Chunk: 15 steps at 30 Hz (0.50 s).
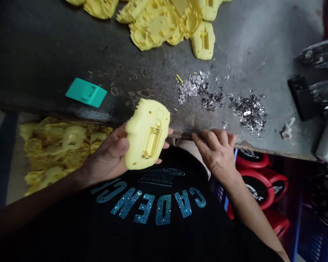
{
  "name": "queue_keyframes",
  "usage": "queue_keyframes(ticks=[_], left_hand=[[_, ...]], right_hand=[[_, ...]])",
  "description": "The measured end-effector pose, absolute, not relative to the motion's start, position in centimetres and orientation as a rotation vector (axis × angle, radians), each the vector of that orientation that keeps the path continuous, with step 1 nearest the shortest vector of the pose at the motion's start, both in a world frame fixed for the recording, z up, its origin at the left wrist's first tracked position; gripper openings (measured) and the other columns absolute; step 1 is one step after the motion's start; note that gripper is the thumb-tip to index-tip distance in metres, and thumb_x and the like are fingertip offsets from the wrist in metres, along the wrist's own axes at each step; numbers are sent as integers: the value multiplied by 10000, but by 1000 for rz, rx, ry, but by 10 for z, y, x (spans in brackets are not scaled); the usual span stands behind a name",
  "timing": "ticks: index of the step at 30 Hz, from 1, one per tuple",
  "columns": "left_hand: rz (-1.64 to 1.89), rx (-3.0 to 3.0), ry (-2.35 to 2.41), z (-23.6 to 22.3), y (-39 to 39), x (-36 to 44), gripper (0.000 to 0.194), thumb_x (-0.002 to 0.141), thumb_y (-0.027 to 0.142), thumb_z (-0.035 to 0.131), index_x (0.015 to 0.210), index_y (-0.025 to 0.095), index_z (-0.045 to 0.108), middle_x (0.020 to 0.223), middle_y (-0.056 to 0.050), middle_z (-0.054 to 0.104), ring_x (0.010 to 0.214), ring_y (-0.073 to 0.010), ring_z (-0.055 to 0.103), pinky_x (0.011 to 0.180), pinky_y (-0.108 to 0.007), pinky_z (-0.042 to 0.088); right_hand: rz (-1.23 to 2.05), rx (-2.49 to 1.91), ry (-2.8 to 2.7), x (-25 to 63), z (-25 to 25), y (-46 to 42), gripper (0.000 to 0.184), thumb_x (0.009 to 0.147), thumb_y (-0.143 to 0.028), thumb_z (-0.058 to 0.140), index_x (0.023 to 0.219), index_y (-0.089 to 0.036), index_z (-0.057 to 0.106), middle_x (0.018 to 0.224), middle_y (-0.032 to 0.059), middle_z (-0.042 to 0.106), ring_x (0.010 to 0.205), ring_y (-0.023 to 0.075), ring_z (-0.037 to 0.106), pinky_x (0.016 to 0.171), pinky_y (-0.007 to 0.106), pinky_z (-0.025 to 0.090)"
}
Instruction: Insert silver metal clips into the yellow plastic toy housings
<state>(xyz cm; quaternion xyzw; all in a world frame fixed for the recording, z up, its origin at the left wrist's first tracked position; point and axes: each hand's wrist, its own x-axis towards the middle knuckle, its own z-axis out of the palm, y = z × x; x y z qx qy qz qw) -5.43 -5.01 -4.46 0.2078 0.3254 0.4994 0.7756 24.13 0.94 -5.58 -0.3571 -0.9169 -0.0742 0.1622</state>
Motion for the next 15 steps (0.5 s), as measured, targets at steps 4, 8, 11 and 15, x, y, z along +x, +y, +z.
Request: queue_keyframes(ticks=[4,8,11,15], left_hand=[[1039,429,667,-48,-53,-49,721,931,569,968,1545,331,673,1469,-92,822,1188,-328,858,795,-352,773],[962,402,722,-44,-56,-47,871,910,610,974,1630,304,591,1553,-154,782,1205,-359,861,787,-354,763],[918,394,719,-43,-54,-46,926,937,635,942,1697,282,549,1529,-169,796,1177,-358,866,762,-351,750],[853,412,583,-51,-52,-43,898,1004,735,826,1716,254,564,1461,-196,826,1150,-373,872,728,-354,723]], right_hand=[[-189,-1054,-2525,244,-66,7,245,1068,-255,839,1279,-375,804,1158,21,857,1104,271,662,939,453,394],[-77,-1089,-2449,241,-77,13,110,1064,-285,841,1150,-350,824,1087,11,838,1024,251,666,898,437,414],[37,-1118,-2393,237,-77,13,26,1084,-301,813,1106,-316,809,1079,23,834,1004,257,685,873,443,430],[444,-1137,-2261,230,-58,10,73,1081,-316,794,1016,-294,771,1026,23,817,968,264,714,879,471,491]])
